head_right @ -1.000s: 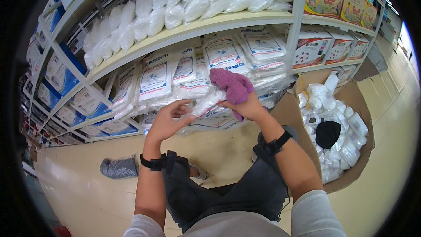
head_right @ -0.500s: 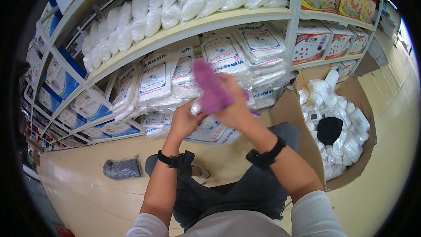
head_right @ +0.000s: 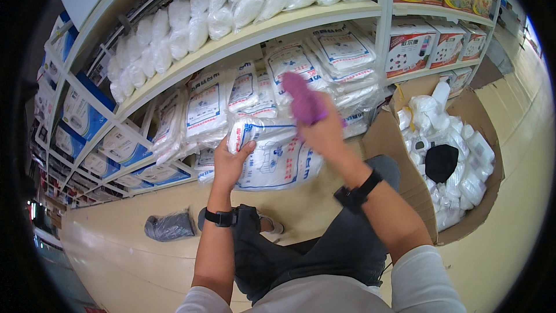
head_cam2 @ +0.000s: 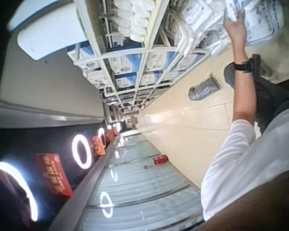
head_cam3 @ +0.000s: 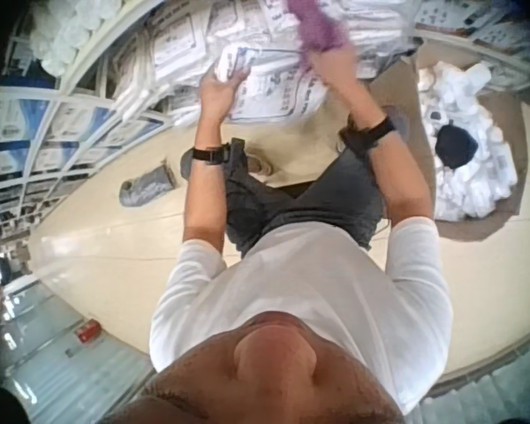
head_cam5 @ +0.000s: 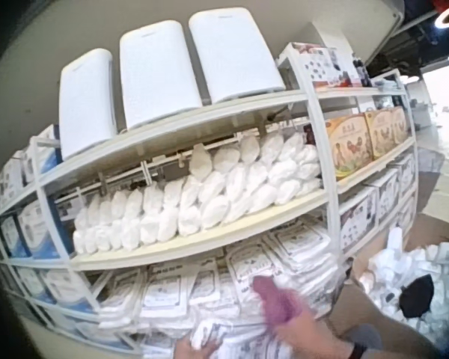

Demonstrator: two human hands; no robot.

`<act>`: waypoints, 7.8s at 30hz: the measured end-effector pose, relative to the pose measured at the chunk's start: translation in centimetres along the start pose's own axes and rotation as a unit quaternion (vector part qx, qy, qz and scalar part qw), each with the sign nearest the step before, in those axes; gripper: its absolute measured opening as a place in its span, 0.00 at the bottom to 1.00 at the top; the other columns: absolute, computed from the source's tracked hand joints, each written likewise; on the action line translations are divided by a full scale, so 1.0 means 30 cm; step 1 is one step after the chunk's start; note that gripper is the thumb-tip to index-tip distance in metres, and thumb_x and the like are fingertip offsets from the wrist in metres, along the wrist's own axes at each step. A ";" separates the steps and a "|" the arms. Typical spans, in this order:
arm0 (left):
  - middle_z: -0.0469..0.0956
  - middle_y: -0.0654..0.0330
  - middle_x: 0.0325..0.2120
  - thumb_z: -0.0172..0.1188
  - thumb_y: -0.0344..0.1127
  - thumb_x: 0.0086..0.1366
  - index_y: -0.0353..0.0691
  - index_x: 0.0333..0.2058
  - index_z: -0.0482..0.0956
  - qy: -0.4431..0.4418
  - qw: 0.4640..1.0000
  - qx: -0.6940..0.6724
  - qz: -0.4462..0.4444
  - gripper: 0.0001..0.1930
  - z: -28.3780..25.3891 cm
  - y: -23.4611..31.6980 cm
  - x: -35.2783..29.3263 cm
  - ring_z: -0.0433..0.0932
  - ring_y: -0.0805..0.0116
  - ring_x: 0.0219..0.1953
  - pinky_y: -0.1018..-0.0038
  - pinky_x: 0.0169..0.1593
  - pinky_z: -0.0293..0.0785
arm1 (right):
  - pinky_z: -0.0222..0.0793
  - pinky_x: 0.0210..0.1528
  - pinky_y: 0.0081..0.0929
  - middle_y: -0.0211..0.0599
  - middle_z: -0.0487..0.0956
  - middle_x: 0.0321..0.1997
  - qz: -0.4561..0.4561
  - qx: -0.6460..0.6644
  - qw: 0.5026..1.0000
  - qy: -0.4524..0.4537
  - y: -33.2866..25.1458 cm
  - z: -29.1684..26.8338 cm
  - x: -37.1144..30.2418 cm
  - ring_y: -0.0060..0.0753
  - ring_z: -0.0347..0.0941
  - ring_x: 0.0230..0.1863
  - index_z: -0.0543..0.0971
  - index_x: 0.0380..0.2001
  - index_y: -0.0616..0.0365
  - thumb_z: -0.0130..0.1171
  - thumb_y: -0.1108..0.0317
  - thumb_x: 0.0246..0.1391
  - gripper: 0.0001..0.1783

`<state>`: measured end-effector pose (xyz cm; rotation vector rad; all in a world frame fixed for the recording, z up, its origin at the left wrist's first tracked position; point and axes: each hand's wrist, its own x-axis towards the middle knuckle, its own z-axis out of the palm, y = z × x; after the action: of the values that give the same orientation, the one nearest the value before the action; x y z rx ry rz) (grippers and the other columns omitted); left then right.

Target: The person sits on the floor and wipes the plastic-wrapped packages on a shelf with a purple cloth. They handle each package individually, wiping the front and sides, then placing them back on the shelf.

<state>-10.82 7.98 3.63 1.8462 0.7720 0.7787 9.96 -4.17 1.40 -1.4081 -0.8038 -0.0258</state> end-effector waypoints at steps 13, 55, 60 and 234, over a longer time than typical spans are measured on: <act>0.79 0.57 0.51 0.66 0.28 0.65 0.33 0.59 0.70 -0.007 0.939 -0.343 0.015 0.25 -0.048 -0.049 -0.055 0.78 0.67 0.51 0.70 0.56 0.74 | 0.72 0.45 0.29 0.30 0.80 0.41 0.176 0.223 0.957 0.061 0.205 -0.031 -0.020 0.25 0.75 0.40 0.78 0.50 0.62 0.61 0.52 0.64 0.23; 0.71 0.53 0.60 0.63 0.42 0.69 0.36 0.67 0.60 -0.063 0.885 -0.437 -0.144 0.34 -0.044 -0.107 -0.090 0.74 0.58 0.60 0.60 0.60 0.74 | 0.76 0.57 0.40 0.41 0.80 0.54 0.344 0.348 0.828 -0.275 0.044 -0.151 -0.022 0.39 0.78 0.54 0.73 0.59 0.64 0.73 0.81 0.45 0.35; 0.73 0.54 0.58 0.60 0.38 0.72 0.35 0.66 0.62 0.015 0.909 -0.402 -0.108 0.28 -0.017 -0.114 -0.080 0.75 0.62 0.57 0.64 0.59 0.74 | 0.68 0.62 0.32 0.39 0.76 0.59 0.262 0.187 0.940 -0.110 0.093 -0.091 -0.010 0.33 0.73 0.58 0.67 0.64 0.63 0.71 0.72 0.53 0.37; 0.66 0.53 0.65 0.48 0.56 0.75 0.37 0.69 0.58 -0.054 0.771 -0.551 -0.316 0.34 0.152 -0.650 0.220 0.67 0.57 0.66 0.58 0.68 0.65 | 0.39 0.76 0.53 0.47 0.67 0.71 0.142 -0.041 0.989 0.017 0.605 0.213 -0.068 0.59 0.54 0.76 0.73 0.64 0.53 0.51 0.85 0.42 0.40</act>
<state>-6.69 17.49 -14.72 0.4910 0.5800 0.4717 13.88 4.31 -15.56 -1.5854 -0.5736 0.1375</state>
